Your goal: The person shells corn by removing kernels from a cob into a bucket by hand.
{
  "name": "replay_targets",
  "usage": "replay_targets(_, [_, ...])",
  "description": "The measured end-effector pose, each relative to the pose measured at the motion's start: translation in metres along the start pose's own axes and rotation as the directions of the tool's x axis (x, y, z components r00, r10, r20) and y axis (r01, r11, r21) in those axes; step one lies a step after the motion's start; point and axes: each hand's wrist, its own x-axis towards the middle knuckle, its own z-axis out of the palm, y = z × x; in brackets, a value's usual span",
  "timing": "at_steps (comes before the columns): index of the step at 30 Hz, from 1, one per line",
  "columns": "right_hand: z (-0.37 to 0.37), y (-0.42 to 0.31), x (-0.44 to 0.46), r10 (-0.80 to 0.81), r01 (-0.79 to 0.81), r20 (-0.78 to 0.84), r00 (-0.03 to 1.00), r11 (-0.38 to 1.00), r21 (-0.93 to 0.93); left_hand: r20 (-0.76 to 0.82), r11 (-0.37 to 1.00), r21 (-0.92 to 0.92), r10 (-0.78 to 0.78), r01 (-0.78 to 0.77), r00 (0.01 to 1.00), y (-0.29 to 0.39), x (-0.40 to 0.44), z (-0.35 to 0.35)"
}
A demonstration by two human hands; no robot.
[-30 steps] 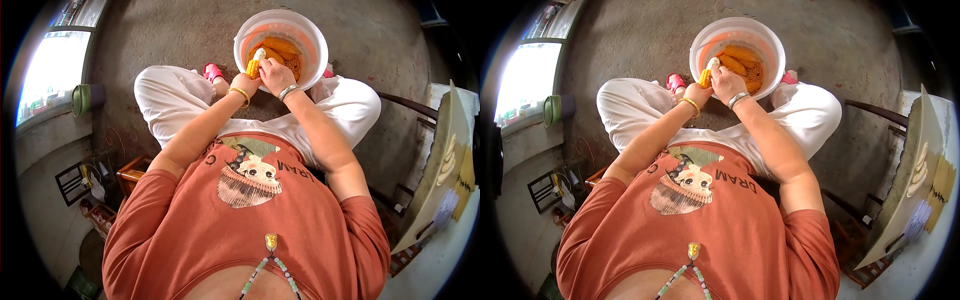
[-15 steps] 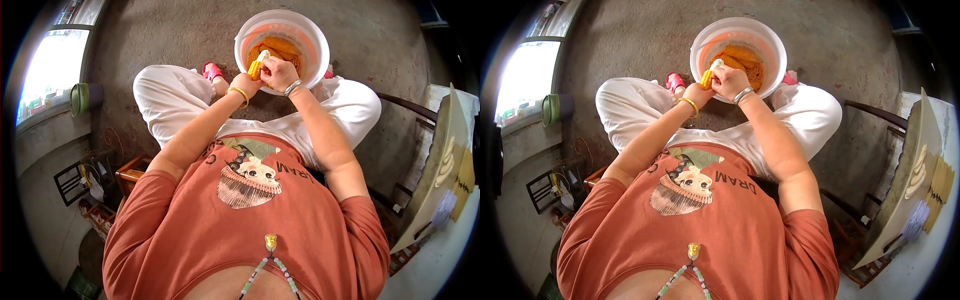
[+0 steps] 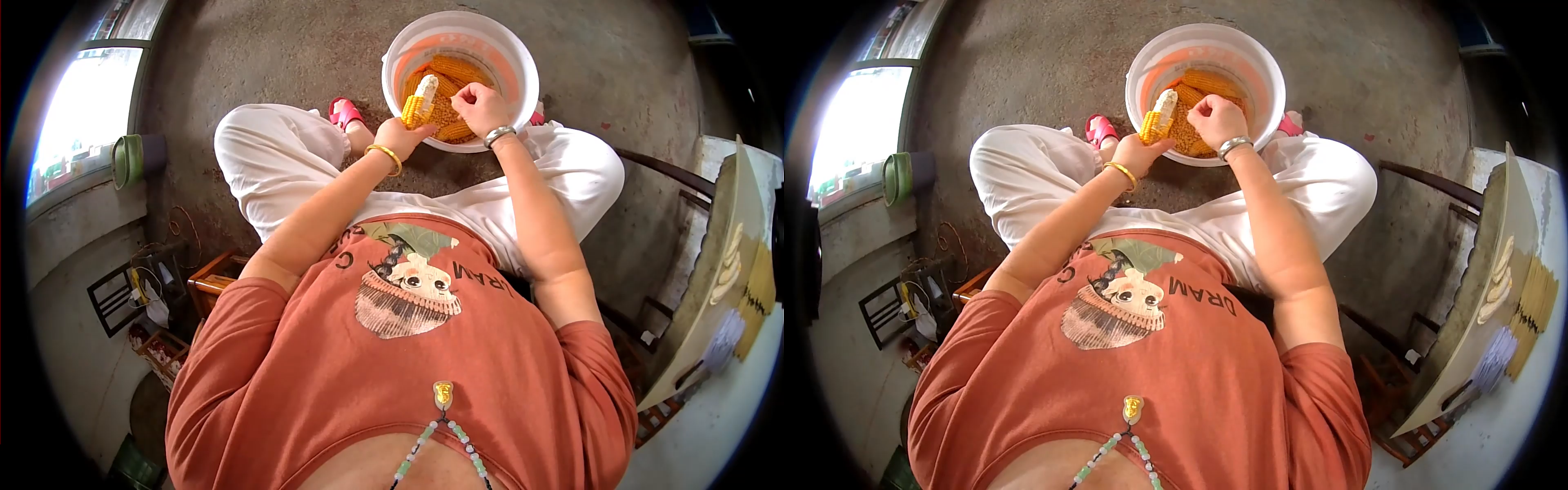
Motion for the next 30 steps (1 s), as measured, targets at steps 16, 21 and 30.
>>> replay_targets(16, [0.014, -0.016, -0.01, -0.402, 0.413, 0.169, 0.9, 0.91, -0.039, 0.352, 0.854, -0.434, -0.132, 0.287, 0.926, 0.008, -0.009, -0.013])
replay_targets(21, [0.012, -0.017, -0.01, -0.456, 0.476, 0.192, 0.869, 0.877, -0.072, 0.342, 0.883, -0.357, -0.18, 0.305, 0.922, 0.012, -0.007, -0.015])
replay_targets(30, [0.015, -0.024, -0.014, -0.367, 0.396, 0.211, 0.906, 0.911, -0.117, 0.325, 0.896, -0.347, -0.16, 0.275, 0.932, 0.02, -0.01, -0.015])
